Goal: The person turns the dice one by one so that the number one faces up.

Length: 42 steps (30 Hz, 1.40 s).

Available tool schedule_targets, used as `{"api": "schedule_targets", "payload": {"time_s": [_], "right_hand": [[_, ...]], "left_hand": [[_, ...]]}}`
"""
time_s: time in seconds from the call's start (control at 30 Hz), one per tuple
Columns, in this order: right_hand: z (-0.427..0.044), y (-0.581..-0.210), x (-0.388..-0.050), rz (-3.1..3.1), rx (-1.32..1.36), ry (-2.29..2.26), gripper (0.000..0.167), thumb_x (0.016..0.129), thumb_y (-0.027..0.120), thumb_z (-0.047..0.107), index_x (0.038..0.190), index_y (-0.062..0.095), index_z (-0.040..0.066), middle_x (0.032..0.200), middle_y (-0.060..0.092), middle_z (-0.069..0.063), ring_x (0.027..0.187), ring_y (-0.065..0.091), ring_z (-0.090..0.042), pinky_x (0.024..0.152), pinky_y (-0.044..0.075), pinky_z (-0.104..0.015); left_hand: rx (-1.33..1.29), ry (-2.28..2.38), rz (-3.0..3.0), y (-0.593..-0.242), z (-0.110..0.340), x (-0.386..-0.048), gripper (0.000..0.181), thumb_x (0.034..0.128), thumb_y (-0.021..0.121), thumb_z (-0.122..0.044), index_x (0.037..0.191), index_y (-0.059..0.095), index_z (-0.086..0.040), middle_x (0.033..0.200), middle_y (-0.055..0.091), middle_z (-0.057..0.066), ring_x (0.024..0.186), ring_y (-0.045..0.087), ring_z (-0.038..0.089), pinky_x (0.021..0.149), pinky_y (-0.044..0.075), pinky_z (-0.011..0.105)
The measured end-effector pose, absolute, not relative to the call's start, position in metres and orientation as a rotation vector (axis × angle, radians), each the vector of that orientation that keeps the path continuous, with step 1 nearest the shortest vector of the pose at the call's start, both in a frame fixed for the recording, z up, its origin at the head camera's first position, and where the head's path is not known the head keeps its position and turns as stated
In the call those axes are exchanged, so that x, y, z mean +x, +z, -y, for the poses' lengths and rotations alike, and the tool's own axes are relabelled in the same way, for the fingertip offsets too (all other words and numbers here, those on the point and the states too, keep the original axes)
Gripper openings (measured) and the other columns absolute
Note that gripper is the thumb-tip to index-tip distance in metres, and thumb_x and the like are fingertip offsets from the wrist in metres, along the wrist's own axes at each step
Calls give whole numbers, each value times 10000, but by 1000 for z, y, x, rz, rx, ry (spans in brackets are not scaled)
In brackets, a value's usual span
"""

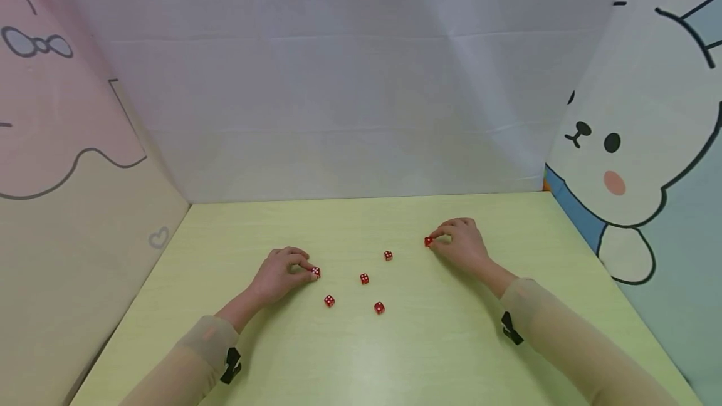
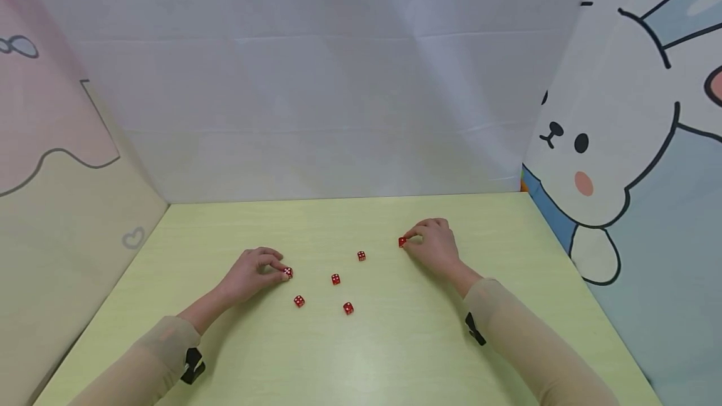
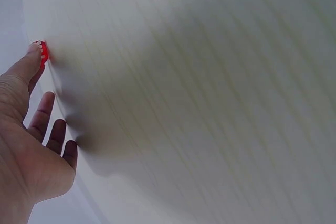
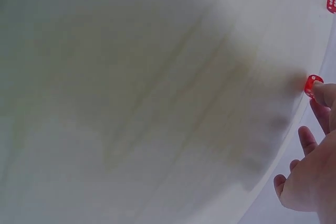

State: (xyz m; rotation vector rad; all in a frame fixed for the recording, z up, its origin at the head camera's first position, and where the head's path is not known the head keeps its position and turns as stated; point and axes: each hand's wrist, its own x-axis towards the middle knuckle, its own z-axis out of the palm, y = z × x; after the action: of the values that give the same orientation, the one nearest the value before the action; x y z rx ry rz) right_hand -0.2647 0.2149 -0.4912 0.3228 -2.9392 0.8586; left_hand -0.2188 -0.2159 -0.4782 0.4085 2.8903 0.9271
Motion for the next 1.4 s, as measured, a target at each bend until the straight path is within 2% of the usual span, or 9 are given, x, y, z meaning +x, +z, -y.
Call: {"api": "schedule_targets", "payload": {"time_s": [0.57, 1.1, 1.4], "right_hand": [[-223, -478, -251, 2914, 326, 828, 294, 930, 753, 249, 1180, 758, 95, 1299, 619, -186, 1302, 381, -469, 1074, 312, -620], [-212, -451, -224, 2798, 489, 895, 290, 904, 795, 224, 1158, 772, 86, 1254, 641, -144, 1254, 431, -401, 1017, 384, -599], [-193, -448, -218, 2791, 514, 932, 255, 903, 796, 218, 1136, 779, 114, 1218, 643, -92, 1225, 457, -349, 976, 438, -537]], "left_hand": [[400, 930, -2889, -481, 217, -219, 104, 881, 828, -309, 938, 797, -229, 1268, 653, 21, 1248, 484, 384, 1036, 394, 556], [422, 908, -2893, -481, 218, -220, 124, 896, 813, -329, 947, 796, -218, 1281, 652, 50, 1239, 494, 401, 1033, 393, 580], [429, 901, -2899, -483, 219, -221, 130, 891, 816, -334, 953, 798, -222, 1279, 654, 50, 1238, 497, 404, 1040, 386, 584]]}}
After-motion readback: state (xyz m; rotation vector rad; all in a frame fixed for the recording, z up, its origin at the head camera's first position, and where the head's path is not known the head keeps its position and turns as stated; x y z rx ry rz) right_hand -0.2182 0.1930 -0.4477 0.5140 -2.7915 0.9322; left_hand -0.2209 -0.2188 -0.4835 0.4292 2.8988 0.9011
